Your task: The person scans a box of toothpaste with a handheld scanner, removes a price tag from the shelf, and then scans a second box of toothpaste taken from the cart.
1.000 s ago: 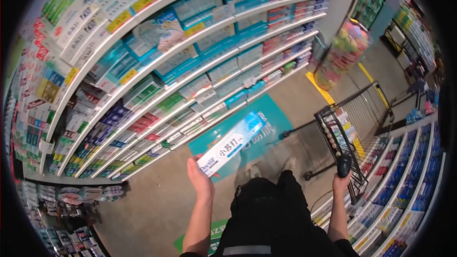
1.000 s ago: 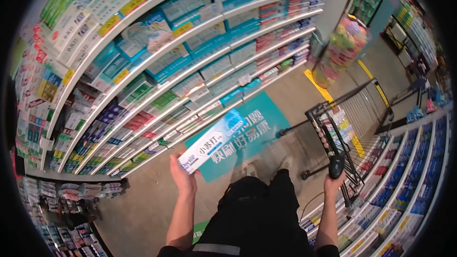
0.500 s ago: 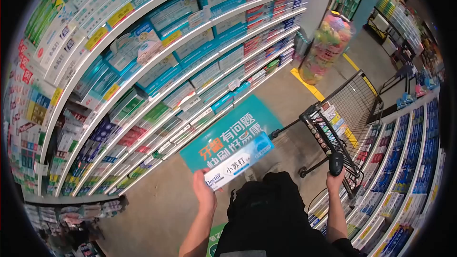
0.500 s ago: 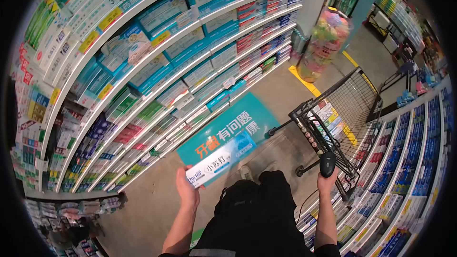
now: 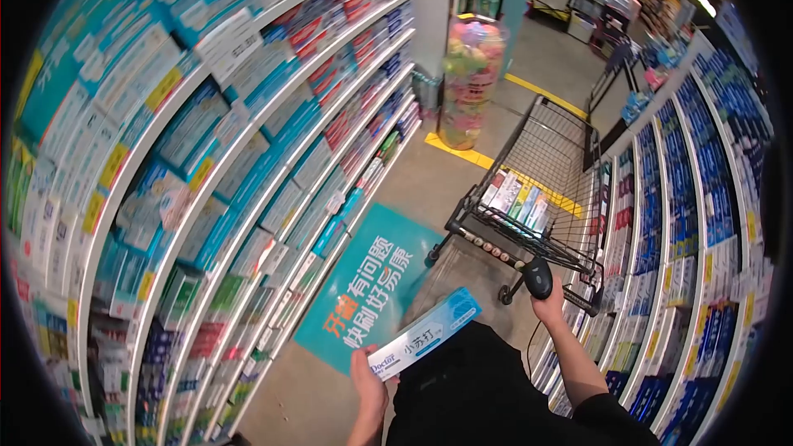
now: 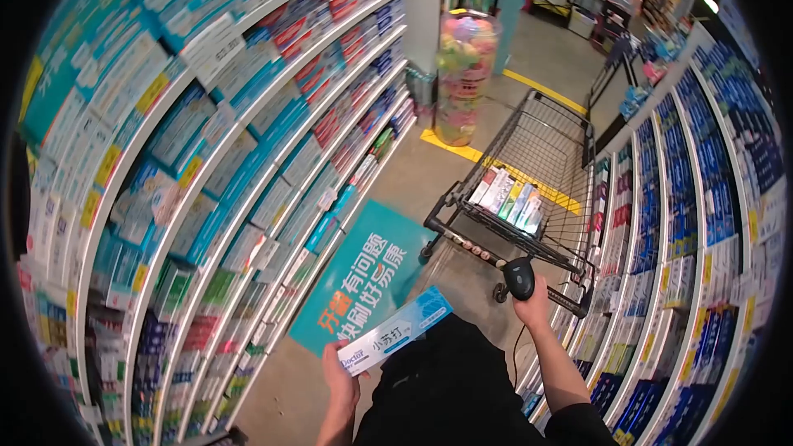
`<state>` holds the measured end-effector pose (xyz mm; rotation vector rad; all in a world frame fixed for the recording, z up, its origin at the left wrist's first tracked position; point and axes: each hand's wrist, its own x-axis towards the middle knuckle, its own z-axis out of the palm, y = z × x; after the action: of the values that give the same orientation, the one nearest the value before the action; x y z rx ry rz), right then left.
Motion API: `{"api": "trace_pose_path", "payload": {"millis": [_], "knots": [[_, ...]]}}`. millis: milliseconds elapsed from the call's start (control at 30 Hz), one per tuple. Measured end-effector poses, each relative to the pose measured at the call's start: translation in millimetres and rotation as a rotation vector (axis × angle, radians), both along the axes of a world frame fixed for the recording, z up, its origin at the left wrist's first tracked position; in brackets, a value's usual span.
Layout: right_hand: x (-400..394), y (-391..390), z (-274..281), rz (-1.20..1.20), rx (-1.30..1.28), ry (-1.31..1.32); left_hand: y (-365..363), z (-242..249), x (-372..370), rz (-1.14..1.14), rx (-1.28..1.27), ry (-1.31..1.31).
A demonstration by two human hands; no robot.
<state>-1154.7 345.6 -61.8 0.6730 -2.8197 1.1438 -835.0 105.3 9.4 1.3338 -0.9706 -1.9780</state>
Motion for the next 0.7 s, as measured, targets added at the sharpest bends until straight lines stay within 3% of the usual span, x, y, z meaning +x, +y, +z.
{"api": "trace_pose_path", "payload": {"millis": [467, 700], "knots": [[-43, 2, -1, -0.047, -0.010, 0.042, -21, -2, -32, 0.034, -0.091, -0.090], [-96, 8, -4, 0.041, -0.043, 0.049, -14, 12, -91, 0.038, -0.119, -0.152]]}}
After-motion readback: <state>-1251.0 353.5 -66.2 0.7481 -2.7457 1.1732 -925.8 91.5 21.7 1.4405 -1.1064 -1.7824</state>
